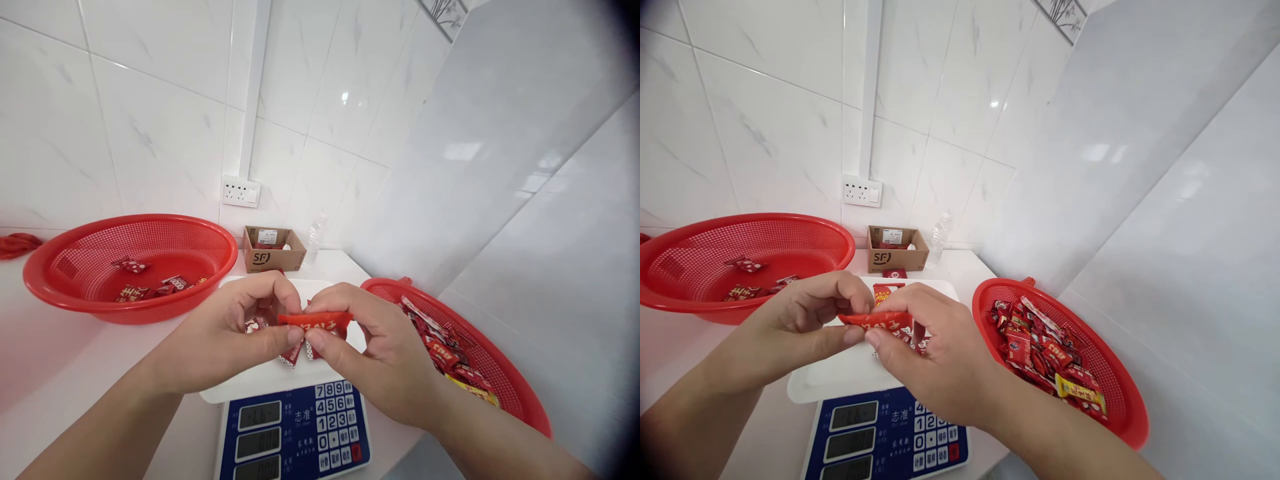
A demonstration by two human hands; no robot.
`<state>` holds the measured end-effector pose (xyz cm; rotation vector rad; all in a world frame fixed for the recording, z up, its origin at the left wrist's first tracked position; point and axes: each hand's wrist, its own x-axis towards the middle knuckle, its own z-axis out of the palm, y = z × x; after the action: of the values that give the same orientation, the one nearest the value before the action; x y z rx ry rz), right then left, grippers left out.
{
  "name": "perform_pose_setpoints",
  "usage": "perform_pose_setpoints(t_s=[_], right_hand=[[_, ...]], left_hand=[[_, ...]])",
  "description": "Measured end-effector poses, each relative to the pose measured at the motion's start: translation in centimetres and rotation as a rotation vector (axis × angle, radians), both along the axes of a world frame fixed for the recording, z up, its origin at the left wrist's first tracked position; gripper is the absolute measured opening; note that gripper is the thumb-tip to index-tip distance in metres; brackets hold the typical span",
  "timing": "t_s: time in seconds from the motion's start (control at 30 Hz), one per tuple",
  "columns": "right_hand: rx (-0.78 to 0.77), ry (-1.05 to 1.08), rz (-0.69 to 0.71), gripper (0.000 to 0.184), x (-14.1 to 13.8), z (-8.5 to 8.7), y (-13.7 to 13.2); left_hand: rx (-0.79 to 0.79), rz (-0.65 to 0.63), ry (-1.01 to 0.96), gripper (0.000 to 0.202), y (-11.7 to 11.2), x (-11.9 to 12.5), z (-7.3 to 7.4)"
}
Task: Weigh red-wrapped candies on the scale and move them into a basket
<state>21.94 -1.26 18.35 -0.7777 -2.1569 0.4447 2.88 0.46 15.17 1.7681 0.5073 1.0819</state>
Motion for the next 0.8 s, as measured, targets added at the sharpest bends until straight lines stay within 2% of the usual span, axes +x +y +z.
perform_pose_setpoints(t_s=[0.1,0.23,0.33,0.47,0.57,0.7,0.8], right_hand=[[0.089,0.021,0.036,0.009,0.21,-0.08,0.08],[0.259,0.023,0.039,0.012,0.56,0.02,0.08],[0.389,0.014,0.044,0.014,0.65,0.04,0.11],[0.508,-0.015,0.083,0.017,0.62,-0.23,0.37],[0.554,-0.036,0.085,0.015,0.56,-0.52,0.64],[0.496,-0.085,0.028,0.024,0.51,-0.77,0.65],[0.248,-0.105,-0.041,0.045,0.67,-0.82,0.4]], left_hand=[[-0.048,-0.026,-0.008,0.01,0.13,-0.07,-0.17],[-0.094,-0.119,0.003,0.028,0.29,0.07,-0.12],[-0.122,-0.139,0.033,0.037,0.39,0.22,0.09],[-0.106,-0.151,0.105,0.043,0.3,0.27,0.43],[-0.123,-0.15,0.116,0.037,0.07,0.33,0.58],[-0.175,-0.092,0.077,0.018,-0.04,0.54,0.5],[-0.19,-0.009,0.023,0.012,0.08,0.64,0.38]])
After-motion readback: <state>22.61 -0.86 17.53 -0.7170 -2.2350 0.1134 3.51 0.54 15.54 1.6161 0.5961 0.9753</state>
